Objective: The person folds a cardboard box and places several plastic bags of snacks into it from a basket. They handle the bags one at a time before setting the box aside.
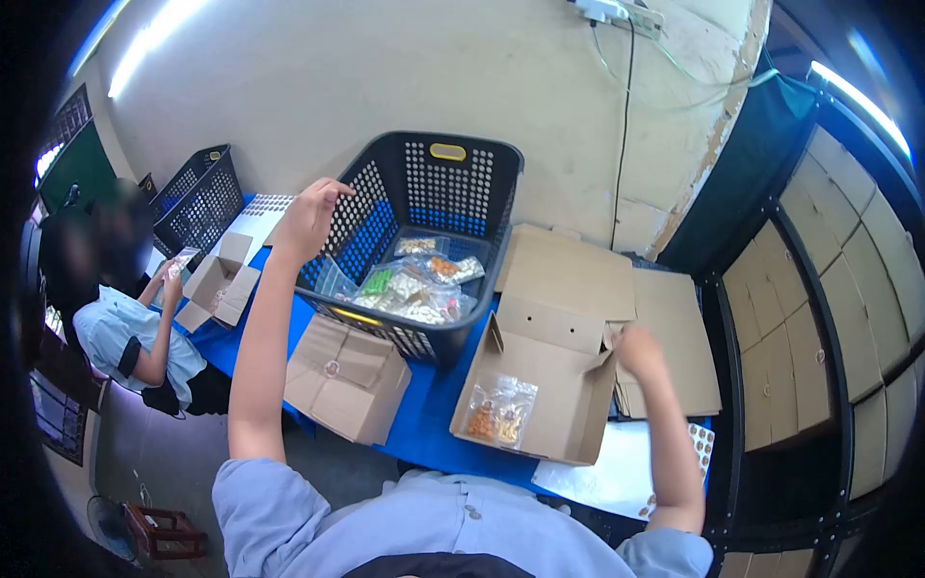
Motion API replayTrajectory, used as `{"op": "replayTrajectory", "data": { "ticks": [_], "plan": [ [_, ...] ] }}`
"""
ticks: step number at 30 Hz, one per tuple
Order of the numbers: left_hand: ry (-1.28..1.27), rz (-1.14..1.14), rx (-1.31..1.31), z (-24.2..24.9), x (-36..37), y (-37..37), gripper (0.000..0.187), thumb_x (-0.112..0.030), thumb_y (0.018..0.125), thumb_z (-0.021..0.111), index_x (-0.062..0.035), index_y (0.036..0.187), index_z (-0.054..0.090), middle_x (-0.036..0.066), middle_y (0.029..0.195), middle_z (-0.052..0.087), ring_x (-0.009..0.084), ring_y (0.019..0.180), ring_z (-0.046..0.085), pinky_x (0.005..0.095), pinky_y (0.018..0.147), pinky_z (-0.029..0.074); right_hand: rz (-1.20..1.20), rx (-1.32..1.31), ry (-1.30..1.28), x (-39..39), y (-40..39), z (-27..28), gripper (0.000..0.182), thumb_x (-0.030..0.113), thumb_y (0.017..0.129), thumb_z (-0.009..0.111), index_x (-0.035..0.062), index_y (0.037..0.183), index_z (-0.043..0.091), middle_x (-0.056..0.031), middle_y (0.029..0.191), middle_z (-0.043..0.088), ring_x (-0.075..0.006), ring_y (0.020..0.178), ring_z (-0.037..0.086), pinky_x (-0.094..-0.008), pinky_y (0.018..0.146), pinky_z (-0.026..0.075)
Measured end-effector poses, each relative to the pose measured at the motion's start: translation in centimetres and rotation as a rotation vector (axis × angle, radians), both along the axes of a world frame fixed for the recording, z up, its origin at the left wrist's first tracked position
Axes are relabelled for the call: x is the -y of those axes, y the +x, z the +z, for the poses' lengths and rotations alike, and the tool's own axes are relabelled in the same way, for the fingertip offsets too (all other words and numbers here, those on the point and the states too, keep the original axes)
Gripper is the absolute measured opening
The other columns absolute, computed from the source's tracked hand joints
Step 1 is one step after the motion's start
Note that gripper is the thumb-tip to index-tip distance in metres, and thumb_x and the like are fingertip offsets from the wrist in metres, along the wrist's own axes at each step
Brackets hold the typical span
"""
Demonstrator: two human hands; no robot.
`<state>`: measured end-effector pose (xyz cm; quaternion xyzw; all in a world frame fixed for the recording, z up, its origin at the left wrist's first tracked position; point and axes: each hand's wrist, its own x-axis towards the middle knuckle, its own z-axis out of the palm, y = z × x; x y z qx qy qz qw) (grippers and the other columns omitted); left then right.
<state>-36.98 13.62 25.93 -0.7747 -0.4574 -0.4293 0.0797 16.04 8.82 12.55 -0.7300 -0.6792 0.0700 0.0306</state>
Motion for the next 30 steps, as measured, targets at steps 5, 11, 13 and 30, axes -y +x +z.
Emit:
{"op": "replayTrajectory", "data": {
  "ticks": [5,11,13,30],
  "plan": [
    [-0.274,0.193,0.273,-4.9,-5.4,-8.7,0.055,-0.046,0.100,0.029,-0.0063,0.096,0.066,0.018,0.093,0.062,0.0338,0.092,0.061,0.0465,0.089,0.043,0.242,-0.152,0.329,-4.6,-9.8,13.6,0.035,0.026,0.098,0.038,-0.0029,0.104,0.057,-0.0276,0.095,0.062,-0.0452,0.093,0.057,-0.0506,0.081,0.045],
    [-0.493,0.531,-0.048,-9.4,-5.6,-10.0,0.049,-0.043,0.099,0.030,-0.0110,0.098,0.068,0.012,0.110,0.059,0.0335,0.111,0.053,0.0703,0.105,0.009,0.801,0.038,0.223,-13.8,-24.6,12.8,0.025,0.014,0.089,0.048,0.0003,0.105,0.060,-0.0212,0.103,0.063,-0.0369,0.098,0.060,-0.0440,0.087,0.047],
    [-0.370,0.520,-0.116,-9.7,-6.1,-10.5,0.053,-0.045,0.098,0.032,-0.0097,0.096,0.070,0.013,0.108,0.060,0.0329,0.107,0.056,0.0712,0.103,0.013,0.931,0.140,0.220,-15.1,-30.8,11.0,0.022,0.008,0.079,0.055,0.0030,0.098,0.063,-0.0168,0.097,0.063,-0.0344,0.092,0.062,-0.0424,0.082,0.050],
    [-0.611,0.468,-0.200,-12.5,-7.2,-12.6,0.048,-0.035,0.096,0.038,-0.0118,0.072,0.072,0.013,0.092,0.066,0.0371,0.109,0.050,0.0622,0.107,0.021,0.551,0.701,-0.196,-34.2,-43.2,-11.8,0.056,0.026,0.080,0.066,0.0100,0.132,0.053,-0.0112,0.138,0.048,-0.0395,0.124,0.045,-0.0600,0.094,0.039]
  ]
}}
